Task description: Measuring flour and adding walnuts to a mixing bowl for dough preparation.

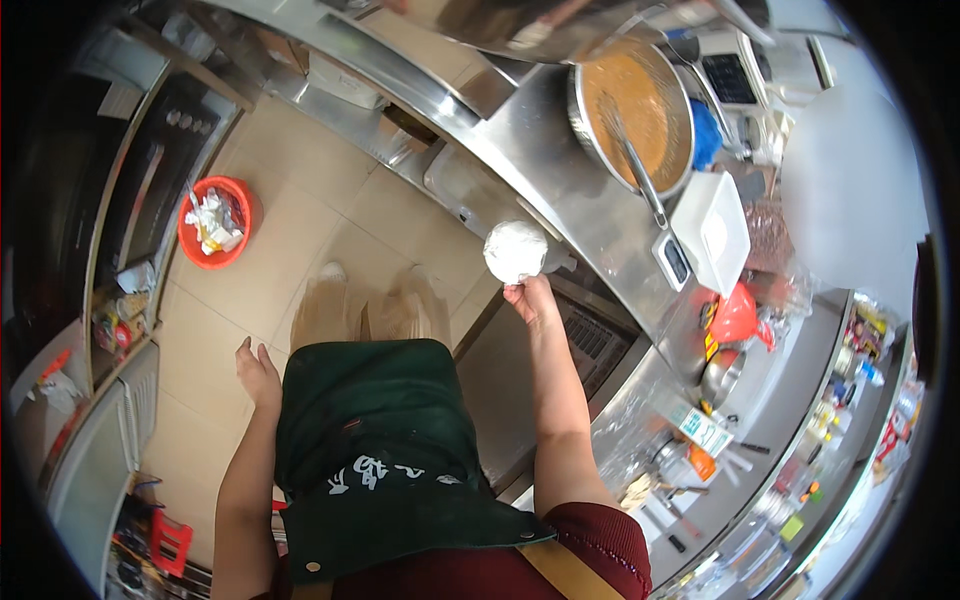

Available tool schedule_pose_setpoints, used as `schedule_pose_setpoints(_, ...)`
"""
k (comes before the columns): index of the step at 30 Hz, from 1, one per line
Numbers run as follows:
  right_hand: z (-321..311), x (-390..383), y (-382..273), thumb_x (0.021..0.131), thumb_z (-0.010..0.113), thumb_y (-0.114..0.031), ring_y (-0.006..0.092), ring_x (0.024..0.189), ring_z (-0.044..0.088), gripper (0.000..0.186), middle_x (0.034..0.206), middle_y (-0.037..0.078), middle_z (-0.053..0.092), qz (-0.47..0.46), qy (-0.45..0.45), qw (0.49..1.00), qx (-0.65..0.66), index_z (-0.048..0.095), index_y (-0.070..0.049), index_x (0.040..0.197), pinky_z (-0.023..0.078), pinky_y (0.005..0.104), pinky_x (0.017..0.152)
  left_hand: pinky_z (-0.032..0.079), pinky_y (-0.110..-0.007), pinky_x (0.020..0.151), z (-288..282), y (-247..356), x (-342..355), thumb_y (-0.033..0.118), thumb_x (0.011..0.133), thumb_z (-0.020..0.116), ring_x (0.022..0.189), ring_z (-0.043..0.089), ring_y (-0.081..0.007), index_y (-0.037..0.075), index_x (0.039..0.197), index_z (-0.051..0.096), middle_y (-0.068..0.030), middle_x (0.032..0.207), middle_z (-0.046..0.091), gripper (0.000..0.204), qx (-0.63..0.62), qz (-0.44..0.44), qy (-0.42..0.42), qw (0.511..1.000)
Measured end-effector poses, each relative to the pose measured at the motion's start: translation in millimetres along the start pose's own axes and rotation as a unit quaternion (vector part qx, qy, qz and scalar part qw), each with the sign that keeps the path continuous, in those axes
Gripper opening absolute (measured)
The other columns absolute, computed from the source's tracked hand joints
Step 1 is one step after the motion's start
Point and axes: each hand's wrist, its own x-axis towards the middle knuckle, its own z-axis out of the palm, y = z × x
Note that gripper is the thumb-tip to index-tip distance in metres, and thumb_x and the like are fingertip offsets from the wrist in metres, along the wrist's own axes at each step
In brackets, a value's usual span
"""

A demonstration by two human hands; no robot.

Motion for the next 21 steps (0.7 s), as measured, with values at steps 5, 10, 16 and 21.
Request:
schedule_pose_setpoints(5,2,-45,23,0.079,0.033,0.000,0.0167,0.048,0.053,0.018,0.063,0.010,0.052,0.016,-0.014,0.999,0.047,0.045,0.006,0.091,0.048,0.0269,0.041,0.037,-0.038,0.082,-42,5,14,0.015,0.083,0.044,0.096,0.046,-0.0332,-0.006,0.106,0.043,-0.0222,0.104,0.048,0.031,0.035,0.027,0.012,0.999)
schedule_pose_setpoints(10,4,-106,-1,0.078,0.035,0.000,0.0154,0.047,0.052,0.016,0.061,0.009,0.053,0.029,-0.027,0.996,0.074,0.046,0.005,0.089,0.046,0.0262,0.041,0.035,-0.038,0.083,-52,20,19,0.019,0.084,0.043,0.097,0.045,-0.0328,-0.004,0.105,0.044,-0.0200,0.103,0.048,0.032,0.071,0.035,-0.023,0.997)
schedule_pose_setpoints(16,-26,-161,-81,0.077,0.043,-0.003,0.0143,0.047,0.053,0.013,0.060,0.008,0.054,-0.023,-0.055,0.994,0.090,0.050,0.003,0.086,0.046,0.0242,0.039,0.035,-0.039,0.084,-40,53,11,0.022,0.084,0.041,0.098,0.044,-0.0331,-0.005,0.105,0.044,-0.0204,0.106,0.045,0.035,0.024,0.031,-0.045,0.998)
schedule_pose_setpoints(21,-67,-192,-177,0.076,0.043,0.000,0.0154,0.048,0.055,0.017,0.066,0.008,0.056,-0.094,-0.023,0.988,0.124,0.047,0.003,0.092,0.048,0.0242,0.040,0.035,-0.038,0.084,-30,72,3,0.023,0.084,0.041,0.100,0.043,-0.0332,-0.005,0.106,0.043,-0.0208,0.107,0.045,0.035,0.003,0.028,-0.075,0.997)
